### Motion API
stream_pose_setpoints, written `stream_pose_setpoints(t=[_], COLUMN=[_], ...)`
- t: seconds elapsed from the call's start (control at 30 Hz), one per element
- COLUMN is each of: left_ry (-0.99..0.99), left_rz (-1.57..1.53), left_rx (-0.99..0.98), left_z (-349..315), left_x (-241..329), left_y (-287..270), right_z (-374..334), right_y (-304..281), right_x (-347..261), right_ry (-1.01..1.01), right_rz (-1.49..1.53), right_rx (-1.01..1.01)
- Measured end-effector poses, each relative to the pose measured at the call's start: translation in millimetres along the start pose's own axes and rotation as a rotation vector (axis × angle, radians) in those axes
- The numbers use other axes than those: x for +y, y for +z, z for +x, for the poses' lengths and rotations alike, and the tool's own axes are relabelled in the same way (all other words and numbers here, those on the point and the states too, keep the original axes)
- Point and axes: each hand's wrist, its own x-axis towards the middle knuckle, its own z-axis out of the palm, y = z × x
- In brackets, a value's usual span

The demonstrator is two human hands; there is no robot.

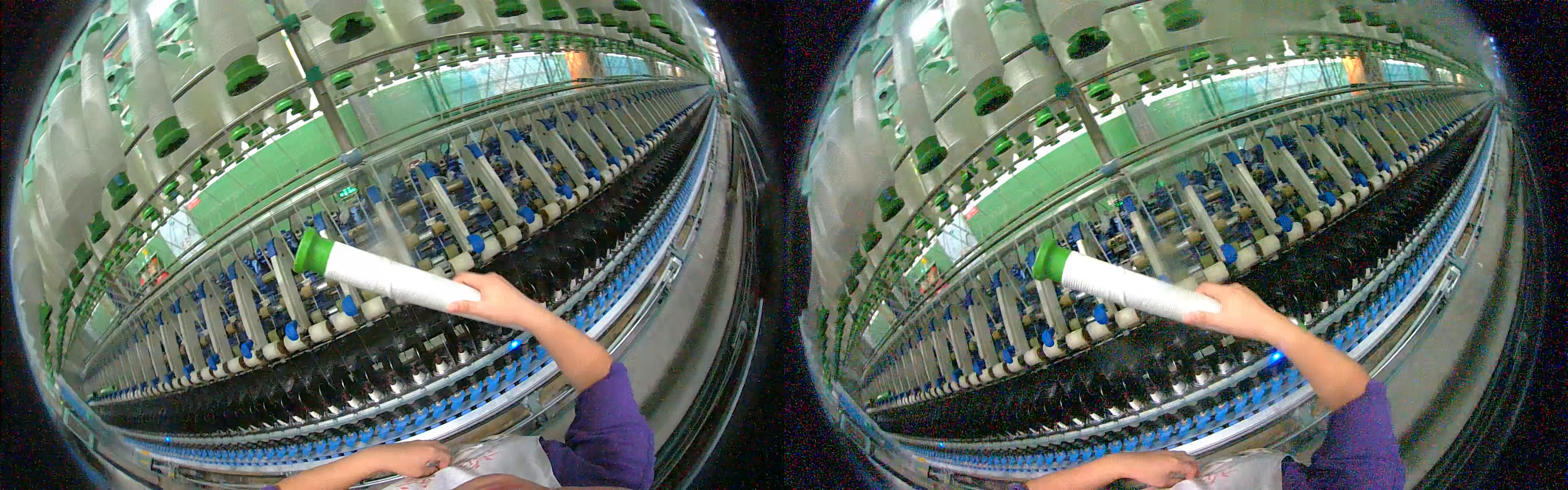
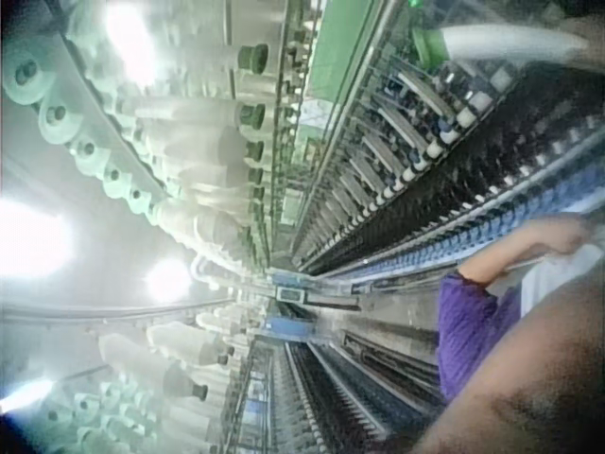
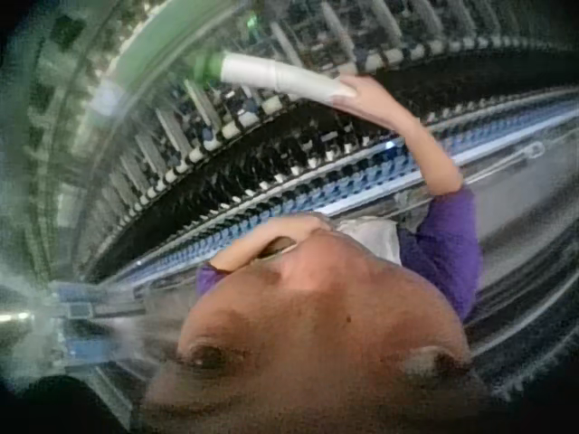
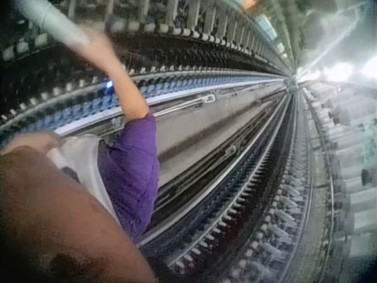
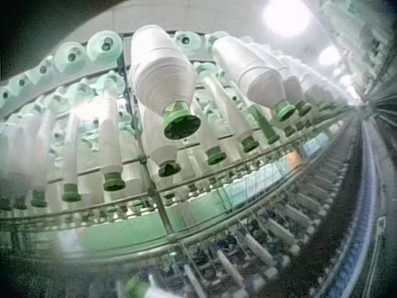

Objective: The person walks to a textile machine and operates it by hand. They thread white yarn through guides, attach and remove green and white spools, and adjust components along the machine row. The person handles spools and yarn repeatedly while the machine runs.

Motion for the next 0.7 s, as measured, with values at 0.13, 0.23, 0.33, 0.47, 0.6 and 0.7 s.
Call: stream_pose_setpoints(t=[0.13, 0.23, 0.33, 0.47, 0.6, 0.7], left_ry=[-0.008, -0.086, -0.058, -0.213, 0.12, 0.089], left_rz=[-0.21, -0.174, -0.052, -0.432, -1.168, -0.948], left_rx=[0.024, 0.032, 0.144, 0.385, 0.867, 1.076], left_z=[-5, -6, -5, 6, 30, 38], left_x=[4, -3, -8, 3, 32, 51], left_y=[-9, -3, 6, 3, -35, -88], right_z=[-39, -56, -67, -72, -71, -79], right_y=[24, 45, 57, 66, 85, 104], right_x=[20, 27, 25, 19, 10, 2], right_ry=[0.069, 0.185, 0.176, 0.155, 0.246, 0.287], right_rz=[0.195, 0.457, 0.922, 1.134, 1.267, 1.376], right_rx=[0.079, 0.147, 0.15, 0.203, 0.246, 0.245])
